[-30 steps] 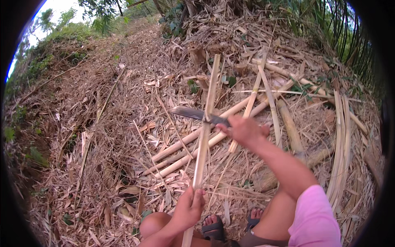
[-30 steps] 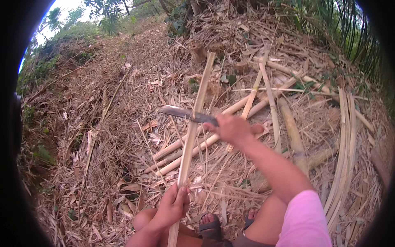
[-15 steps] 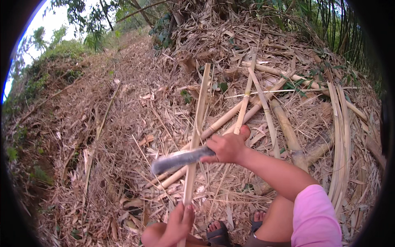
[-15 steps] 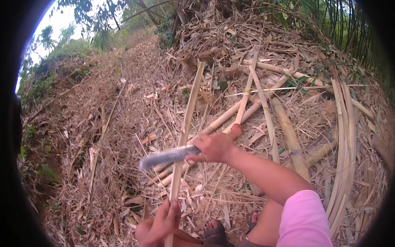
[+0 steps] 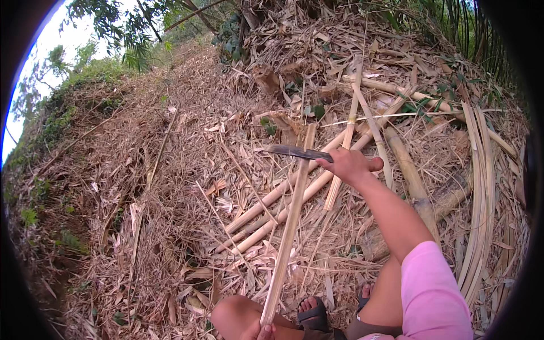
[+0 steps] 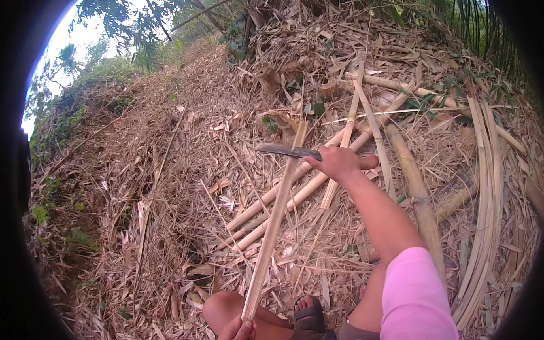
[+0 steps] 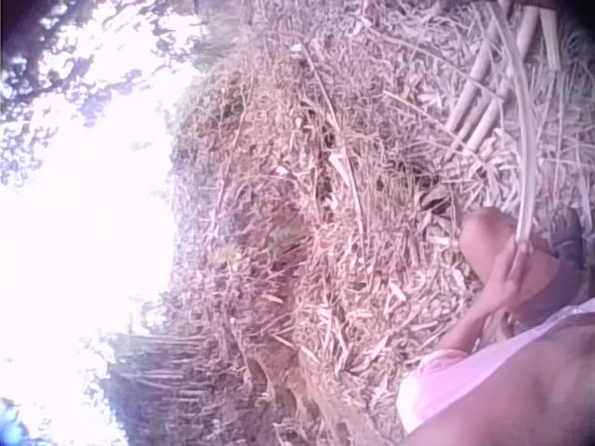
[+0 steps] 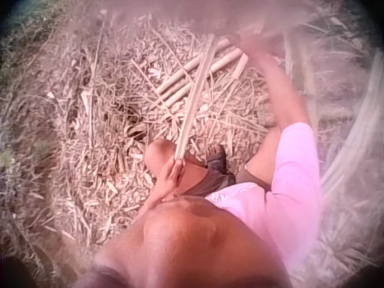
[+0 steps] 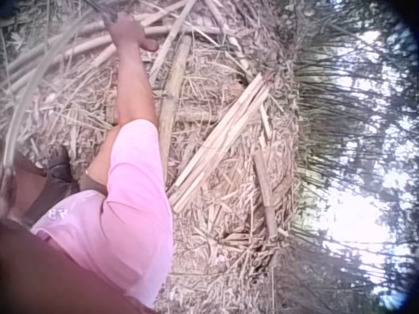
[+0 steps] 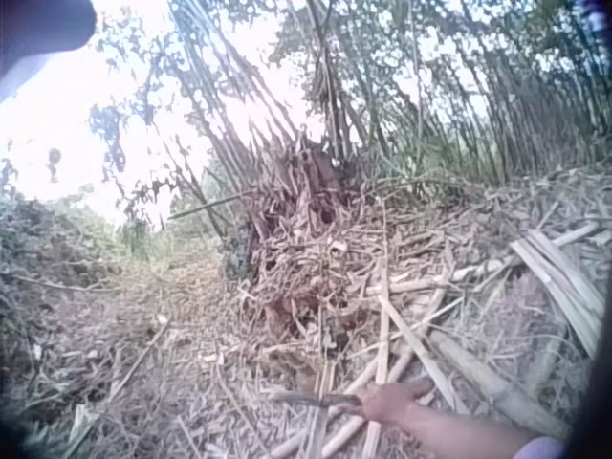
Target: The person strips and thins a long piece of bamboo using a knife while sitting on the ground.
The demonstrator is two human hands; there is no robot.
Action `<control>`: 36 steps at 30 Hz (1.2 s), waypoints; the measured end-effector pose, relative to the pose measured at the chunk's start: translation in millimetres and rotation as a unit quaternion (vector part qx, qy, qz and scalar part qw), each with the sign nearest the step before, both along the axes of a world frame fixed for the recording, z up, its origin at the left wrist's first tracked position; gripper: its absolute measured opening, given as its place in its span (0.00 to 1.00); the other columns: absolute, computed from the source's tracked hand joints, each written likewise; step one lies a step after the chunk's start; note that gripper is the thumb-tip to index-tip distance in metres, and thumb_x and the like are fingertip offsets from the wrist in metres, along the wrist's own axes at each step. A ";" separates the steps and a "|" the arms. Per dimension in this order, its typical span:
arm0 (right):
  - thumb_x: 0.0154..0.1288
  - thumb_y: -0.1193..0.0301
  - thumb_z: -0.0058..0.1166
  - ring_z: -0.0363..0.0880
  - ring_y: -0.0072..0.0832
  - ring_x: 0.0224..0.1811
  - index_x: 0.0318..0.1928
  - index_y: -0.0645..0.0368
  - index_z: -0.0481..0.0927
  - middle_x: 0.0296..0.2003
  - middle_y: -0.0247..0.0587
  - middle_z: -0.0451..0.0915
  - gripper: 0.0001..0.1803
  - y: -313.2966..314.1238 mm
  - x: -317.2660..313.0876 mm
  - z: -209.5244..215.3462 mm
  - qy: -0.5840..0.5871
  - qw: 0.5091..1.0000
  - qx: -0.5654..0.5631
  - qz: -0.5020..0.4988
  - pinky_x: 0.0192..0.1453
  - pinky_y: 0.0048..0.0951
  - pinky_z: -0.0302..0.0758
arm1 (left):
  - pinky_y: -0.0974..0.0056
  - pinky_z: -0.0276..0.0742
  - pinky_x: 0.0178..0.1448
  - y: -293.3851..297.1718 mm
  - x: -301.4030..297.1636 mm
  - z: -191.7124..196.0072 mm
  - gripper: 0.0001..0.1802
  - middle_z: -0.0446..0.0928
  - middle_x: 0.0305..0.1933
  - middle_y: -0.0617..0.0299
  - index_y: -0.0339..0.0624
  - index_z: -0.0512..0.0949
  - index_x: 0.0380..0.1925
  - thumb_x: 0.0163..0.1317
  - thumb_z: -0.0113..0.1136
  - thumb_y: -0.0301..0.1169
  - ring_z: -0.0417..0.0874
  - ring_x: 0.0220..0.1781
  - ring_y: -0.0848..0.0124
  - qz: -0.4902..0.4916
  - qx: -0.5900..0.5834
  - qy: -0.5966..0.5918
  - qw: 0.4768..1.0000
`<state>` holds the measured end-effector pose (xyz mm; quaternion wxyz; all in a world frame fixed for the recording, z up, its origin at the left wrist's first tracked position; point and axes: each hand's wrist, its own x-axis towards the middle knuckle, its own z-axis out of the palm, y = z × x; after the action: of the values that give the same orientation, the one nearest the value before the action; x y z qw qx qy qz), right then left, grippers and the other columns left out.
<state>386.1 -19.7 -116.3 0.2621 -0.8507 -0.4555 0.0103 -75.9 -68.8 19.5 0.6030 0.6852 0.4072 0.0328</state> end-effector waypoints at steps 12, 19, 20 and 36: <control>0.68 0.30 0.25 0.85 0.41 0.33 0.33 0.57 0.79 0.28 0.43 0.81 0.43 -1.8 -9.9 4.6 -0.005 0.996 -0.092 0.006 0.35 0.43 0.83 | 0.75 0.54 0.24 -34.1 -43.6 29.3 0.11 0.63 0.21 0.74 0.48 0.73 0.38 0.75 0.48 0.40 0.62 0.21 0.82 0.126 -0.141 0.083 0.978; 0.69 0.32 0.24 0.85 0.42 0.37 0.48 0.58 0.77 0.42 0.47 0.83 0.42 9.9 -83.6 29.5 -0.181 0.952 -0.075 0.236 0.46 0.55 0.80 | 0.74 0.57 0.25 -41.3 -47.8 27.6 0.10 0.65 0.23 0.73 0.47 0.73 0.38 0.75 0.49 0.39 0.63 0.22 0.82 0.125 -0.113 0.078 0.983; 0.70 0.33 0.25 0.85 0.44 0.38 0.48 0.58 0.78 0.42 0.49 0.83 0.42 11.6 -65.4 21.1 -0.079 0.987 -0.065 0.122 0.46 0.56 0.79 | 0.75 0.57 0.25 -45.6 -58.2 22.4 0.10 0.65 0.24 0.73 0.47 0.73 0.39 0.75 0.49 0.39 0.63 0.23 0.82 0.127 -0.118 0.067 0.983; 0.60 0.27 0.41 0.77 0.39 0.29 0.32 0.66 0.81 0.21 0.40 0.74 0.46 68.1 -103.1 36.6 0.496 0.840 0.220 -0.034 0.45 0.46 0.74 | 0.74 0.58 0.20 23.6 -12.5 -8.2 0.22 0.66 0.22 0.70 0.44 0.74 0.51 0.76 0.40 0.48 0.62 0.18 0.80 0.229 -0.066 0.044 0.970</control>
<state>283.0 48.4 -79.7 0.6331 -0.6669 -0.2263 0.3213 -88.3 -45.1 11.2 0.6048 0.5335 0.5804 0.1128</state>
